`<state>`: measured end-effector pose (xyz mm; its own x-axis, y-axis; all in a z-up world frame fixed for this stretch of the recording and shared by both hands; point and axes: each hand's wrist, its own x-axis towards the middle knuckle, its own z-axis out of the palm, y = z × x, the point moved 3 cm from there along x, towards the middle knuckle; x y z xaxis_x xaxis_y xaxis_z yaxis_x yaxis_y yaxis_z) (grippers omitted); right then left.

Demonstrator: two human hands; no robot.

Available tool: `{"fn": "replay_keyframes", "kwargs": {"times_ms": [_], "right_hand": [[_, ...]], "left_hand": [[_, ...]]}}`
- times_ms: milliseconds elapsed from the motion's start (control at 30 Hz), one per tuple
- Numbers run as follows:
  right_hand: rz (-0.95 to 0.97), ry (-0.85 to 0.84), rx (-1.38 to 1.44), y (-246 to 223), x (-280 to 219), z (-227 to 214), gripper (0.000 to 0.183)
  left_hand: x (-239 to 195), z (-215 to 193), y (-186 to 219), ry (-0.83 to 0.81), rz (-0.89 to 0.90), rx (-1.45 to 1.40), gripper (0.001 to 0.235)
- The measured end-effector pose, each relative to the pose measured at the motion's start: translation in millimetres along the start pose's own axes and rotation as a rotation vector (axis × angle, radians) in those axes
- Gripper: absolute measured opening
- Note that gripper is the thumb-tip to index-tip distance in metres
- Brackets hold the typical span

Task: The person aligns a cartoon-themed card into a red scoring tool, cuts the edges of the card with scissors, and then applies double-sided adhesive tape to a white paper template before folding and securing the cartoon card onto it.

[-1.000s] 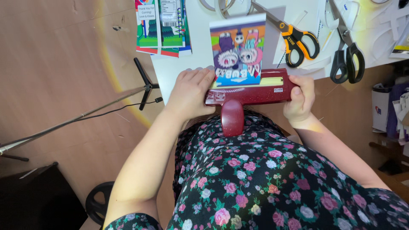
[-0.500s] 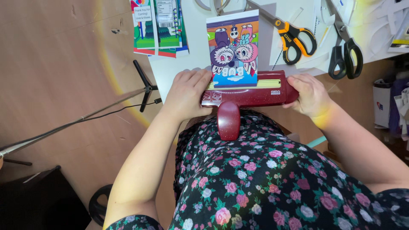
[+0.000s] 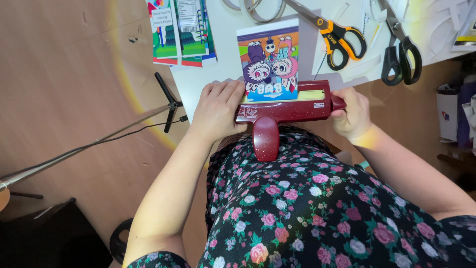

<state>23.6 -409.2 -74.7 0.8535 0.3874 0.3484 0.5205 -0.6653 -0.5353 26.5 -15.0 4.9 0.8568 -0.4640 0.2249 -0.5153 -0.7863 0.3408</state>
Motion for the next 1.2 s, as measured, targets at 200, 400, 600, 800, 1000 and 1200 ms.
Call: {"fn": "replay_keyframes", "kwargs": {"times_ms": [200, 400, 600, 800, 1000, 1200], "right_hand": [[0.208, -0.002, 0.112, -39.6, 17.7, -9.7, 0.075], [0.617, -0.092, 0.341, -83.8, 37.2, -18.8, 0.068], [1.024, 0.109, 0.673, -71.4, 63.0, -9.7, 0.021], [0.862, 0.099, 0.612, -24.9, 30.8, 7.4, 0.024], [0.251, 0.099, 0.353, -29.1, 56.4, -11.0, 0.035], [0.043, 0.011, 0.350, -22.8, 95.1, -19.1, 0.024]], "left_hand": [[-0.4, 2.0, -1.5, 0.039, 0.022, 0.031, 0.087], [-3.3, 7.9, 1.0, 0.074, 0.022, 0.050, 0.091], [-3.2, 16.5, -1.3, 0.152, 0.005, 0.033, 0.095], [2.7, 15.3, -3.9, 0.150, 0.023, 0.044, 0.094], [7.7, 15.9, -6.3, 0.149, -0.012, 0.036, 0.093], [17.9, 9.4, 1.9, 0.098, -0.139, 0.027, 0.093]]}}
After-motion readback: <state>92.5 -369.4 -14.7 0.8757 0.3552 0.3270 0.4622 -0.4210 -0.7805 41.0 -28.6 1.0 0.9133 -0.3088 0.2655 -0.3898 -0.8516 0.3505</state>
